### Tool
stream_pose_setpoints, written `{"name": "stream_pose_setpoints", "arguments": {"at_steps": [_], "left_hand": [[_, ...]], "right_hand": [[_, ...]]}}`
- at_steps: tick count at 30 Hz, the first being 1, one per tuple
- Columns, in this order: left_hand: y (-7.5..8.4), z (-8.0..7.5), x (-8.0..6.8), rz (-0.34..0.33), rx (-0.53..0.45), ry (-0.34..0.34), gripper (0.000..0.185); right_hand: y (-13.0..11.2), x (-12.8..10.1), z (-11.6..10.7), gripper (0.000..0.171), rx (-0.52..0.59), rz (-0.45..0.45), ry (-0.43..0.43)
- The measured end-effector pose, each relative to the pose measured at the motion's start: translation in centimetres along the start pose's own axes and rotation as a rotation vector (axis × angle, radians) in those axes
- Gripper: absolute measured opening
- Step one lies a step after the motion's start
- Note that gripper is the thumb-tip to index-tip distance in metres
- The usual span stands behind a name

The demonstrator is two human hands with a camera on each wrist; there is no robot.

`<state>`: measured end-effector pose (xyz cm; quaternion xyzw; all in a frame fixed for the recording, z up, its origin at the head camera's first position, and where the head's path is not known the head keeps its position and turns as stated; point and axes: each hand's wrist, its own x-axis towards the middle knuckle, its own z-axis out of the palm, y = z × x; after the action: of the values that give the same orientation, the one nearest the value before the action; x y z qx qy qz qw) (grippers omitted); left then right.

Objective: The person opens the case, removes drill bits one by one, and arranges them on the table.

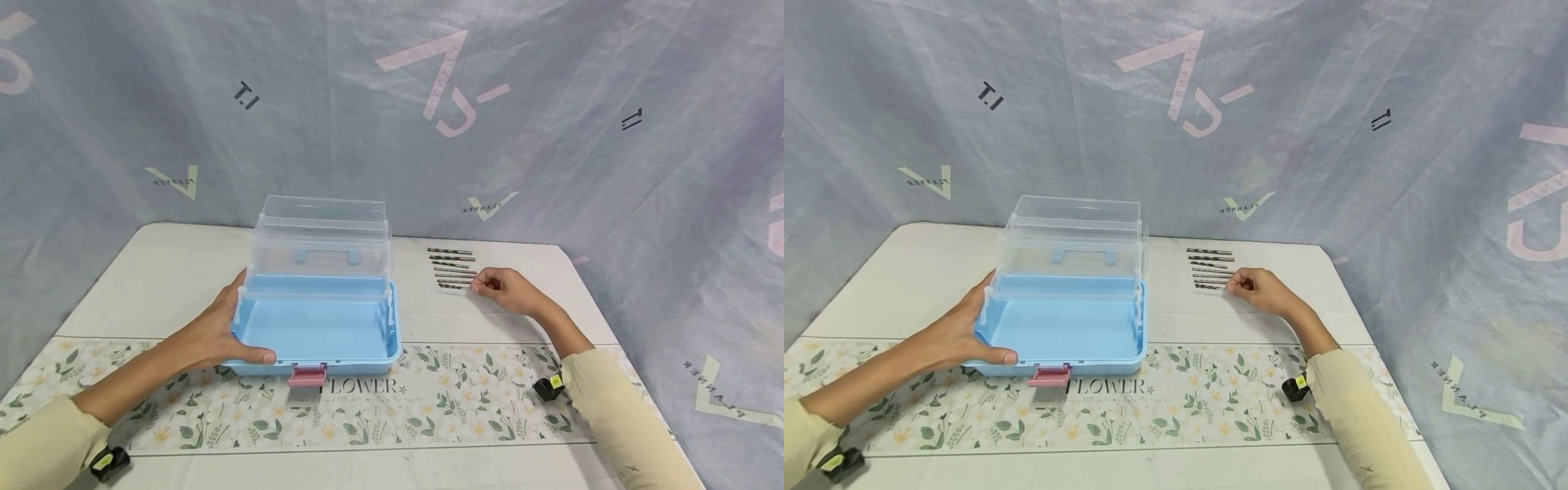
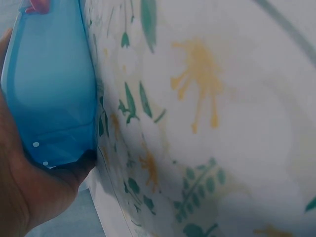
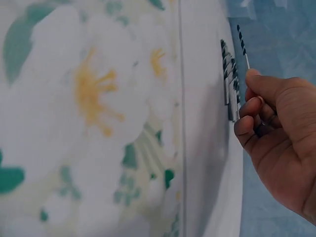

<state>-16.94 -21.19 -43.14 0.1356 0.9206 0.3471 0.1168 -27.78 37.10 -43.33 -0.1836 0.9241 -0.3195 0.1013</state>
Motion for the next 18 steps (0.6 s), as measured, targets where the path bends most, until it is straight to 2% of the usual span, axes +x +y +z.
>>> {"name": "stream_pose_setpoints", "arguments": {"at_steps": [18], "left_hand": [[-0.04, 0.10, 0.09, 0.006, -0.004, 0.009, 0.169]], "right_hand": [[1.03, -0.12, 0.58, 0.011, -0.044, -0.001, 0.018]]}}
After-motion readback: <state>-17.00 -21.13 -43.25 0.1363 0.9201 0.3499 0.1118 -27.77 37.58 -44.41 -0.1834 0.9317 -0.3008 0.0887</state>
